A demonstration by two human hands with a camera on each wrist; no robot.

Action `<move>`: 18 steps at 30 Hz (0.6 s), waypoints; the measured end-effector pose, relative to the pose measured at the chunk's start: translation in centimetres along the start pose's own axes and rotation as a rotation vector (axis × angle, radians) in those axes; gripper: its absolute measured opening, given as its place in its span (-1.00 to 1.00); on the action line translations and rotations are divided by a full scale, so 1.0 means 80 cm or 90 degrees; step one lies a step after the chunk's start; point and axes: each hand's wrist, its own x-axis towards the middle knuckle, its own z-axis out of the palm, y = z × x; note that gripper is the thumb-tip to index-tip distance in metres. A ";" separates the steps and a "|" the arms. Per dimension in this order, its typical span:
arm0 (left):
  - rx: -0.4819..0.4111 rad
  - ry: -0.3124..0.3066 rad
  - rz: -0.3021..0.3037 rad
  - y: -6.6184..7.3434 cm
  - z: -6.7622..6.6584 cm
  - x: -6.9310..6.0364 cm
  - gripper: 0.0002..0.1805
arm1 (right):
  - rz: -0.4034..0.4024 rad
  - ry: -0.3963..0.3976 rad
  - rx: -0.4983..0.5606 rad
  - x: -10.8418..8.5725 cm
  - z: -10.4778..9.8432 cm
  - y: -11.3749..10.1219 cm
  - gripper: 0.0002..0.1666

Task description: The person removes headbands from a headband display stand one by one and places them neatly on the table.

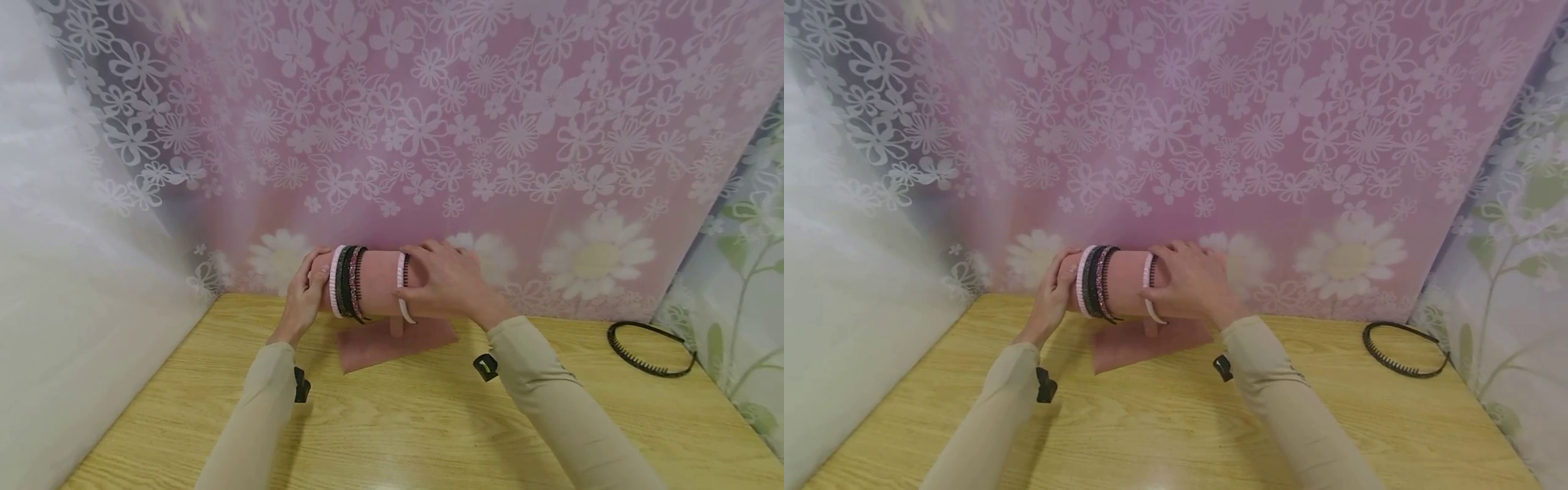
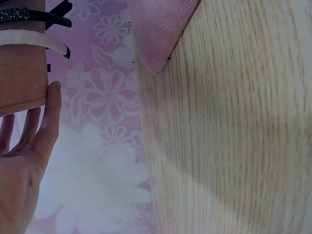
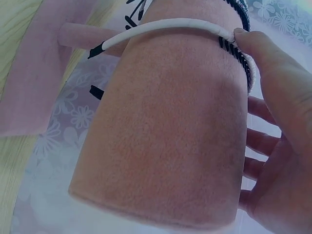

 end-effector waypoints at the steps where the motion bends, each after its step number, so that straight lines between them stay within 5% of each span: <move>1: -0.002 0.000 0.000 -0.005 0.000 0.002 -0.53 | 0.000 0.001 0.003 -0.001 -0.001 0.001 -0.08; 7: -0.008 0.018 0.001 -0.051 0.003 0.016 -0.52 | -0.014 0.001 0.020 -0.005 -0.001 0.006 -0.08; 18: 0.012 0.016 0.022 -0.056 0.007 0.021 -0.55 | -0.011 0.001 0.033 -0.014 -0.005 0.019 -0.06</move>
